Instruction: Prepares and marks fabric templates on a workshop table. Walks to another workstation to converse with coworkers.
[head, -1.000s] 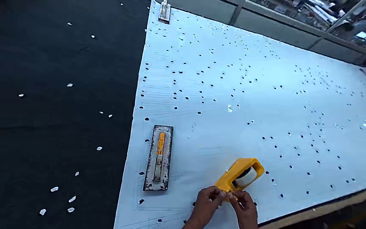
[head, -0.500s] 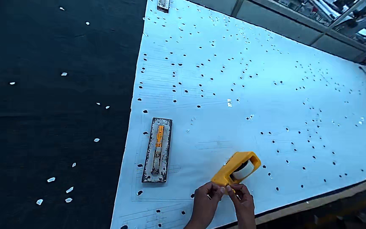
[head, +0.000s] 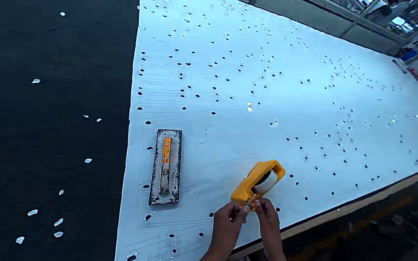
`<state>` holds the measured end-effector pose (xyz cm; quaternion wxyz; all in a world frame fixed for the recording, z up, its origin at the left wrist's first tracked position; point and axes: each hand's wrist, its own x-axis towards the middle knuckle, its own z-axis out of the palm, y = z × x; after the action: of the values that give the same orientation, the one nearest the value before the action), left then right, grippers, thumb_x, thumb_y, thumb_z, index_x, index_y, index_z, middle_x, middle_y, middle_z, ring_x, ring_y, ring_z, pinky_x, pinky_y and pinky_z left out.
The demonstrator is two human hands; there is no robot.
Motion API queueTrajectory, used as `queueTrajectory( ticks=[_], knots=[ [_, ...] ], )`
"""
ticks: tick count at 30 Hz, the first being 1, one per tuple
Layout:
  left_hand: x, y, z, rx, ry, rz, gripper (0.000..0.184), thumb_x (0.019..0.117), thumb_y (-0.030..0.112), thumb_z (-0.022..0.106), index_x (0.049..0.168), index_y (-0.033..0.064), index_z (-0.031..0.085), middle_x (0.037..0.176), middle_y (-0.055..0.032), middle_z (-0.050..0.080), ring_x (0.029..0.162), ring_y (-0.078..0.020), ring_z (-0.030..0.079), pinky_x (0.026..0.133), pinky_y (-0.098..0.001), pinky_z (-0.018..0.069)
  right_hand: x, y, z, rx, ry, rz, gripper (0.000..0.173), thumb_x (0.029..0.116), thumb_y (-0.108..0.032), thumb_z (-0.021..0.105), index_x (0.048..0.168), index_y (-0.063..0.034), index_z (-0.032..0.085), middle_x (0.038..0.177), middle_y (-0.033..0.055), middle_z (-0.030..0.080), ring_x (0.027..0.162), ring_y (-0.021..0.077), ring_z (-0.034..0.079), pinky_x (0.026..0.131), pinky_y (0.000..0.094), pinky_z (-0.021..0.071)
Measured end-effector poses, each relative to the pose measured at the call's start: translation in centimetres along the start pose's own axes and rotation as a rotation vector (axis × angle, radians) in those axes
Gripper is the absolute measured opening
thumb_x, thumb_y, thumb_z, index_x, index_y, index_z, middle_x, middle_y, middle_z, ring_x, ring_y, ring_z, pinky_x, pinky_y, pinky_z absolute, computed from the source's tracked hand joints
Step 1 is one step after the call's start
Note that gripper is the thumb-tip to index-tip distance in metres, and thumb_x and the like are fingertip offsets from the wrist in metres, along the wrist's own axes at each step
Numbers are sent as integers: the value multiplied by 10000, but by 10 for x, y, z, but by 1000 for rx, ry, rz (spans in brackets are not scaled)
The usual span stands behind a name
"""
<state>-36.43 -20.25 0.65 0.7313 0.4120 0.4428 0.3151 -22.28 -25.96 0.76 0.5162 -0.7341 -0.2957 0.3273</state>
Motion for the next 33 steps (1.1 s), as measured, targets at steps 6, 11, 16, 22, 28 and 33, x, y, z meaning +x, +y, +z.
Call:
queueTrajectory(
  ticks=[6, 11, 16, 22, 28, 33],
  knots=[
    [9, -16, -9, 71, -6, -28, 244, 969, 288, 720, 871, 65, 711, 714, -25, 682, 597, -122, 623, 545, -252, 508, 1, -1, 7, -25, 53, 26, 251, 904, -245, 758, 1016, -27, 710, 1023, 114, 670, 927, 208, 666, 822, 316, 593],
    [15, -17, -7, -212, -129, -278, 252, 1001, 251, 686, 907, 17, 684, 730, -59, 652, 523, -103, 548, 477, -229, 460, 2, -1, 14, -67, 104, 34, 334, 806, -251, 845, 1003, -21, 702, 1002, 112, 660, 874, 197, 673, 776, 306, 605],
    [7, -11, -5, -383, -240, -599, 228, 1040, 271, 619, 983, 55, 665, 742, -10, 626, 507, -79, 519, 467, -224, 459, 1, 2, 9, -80, 100, 5, 314, 818, -215, 819, 1014, -6, 690, 999, 112, 674, 890, 199, 675, 788, 327, 602],
    [36, 25, -78, 341, -28, -71, 232, 982, 274, 668, 986, 55, 747, 825, -23, 733, 739, -134, 695, 733, -352, 588, 1, -2, 9, -118, 63, -2, 269, 851, -153, 791, 1021, 15, 667, 995, 106, 678, 894, 181, 667, 805, 333, 592],
    [77, 113, -196, 655, 413, 262, 210, 1025, 190, 643, 1116, 21, 728, 962, -128, 738, 834, -250, 711, 786, -486, 596, 2, 3, 6, -90, 38, 3, 262, 866, -143, 775, 1025, 26, 653, 1015, 102, 654, 929, 162, 651, 841, 318, 582],
    [148, 137, -265, 653, 576, 173, 241, 1023, 213, 654, 1120, 4, 726, 903, -145, 741, 781, -273, 696, 761, -503, 570, 5, 7, 2, -102, 17, -25, 270, 871, -151, 780, 1023, 25, 642, 1009, 102, 648, 923, 158, 645, 841, 321, 581]
  ],
)
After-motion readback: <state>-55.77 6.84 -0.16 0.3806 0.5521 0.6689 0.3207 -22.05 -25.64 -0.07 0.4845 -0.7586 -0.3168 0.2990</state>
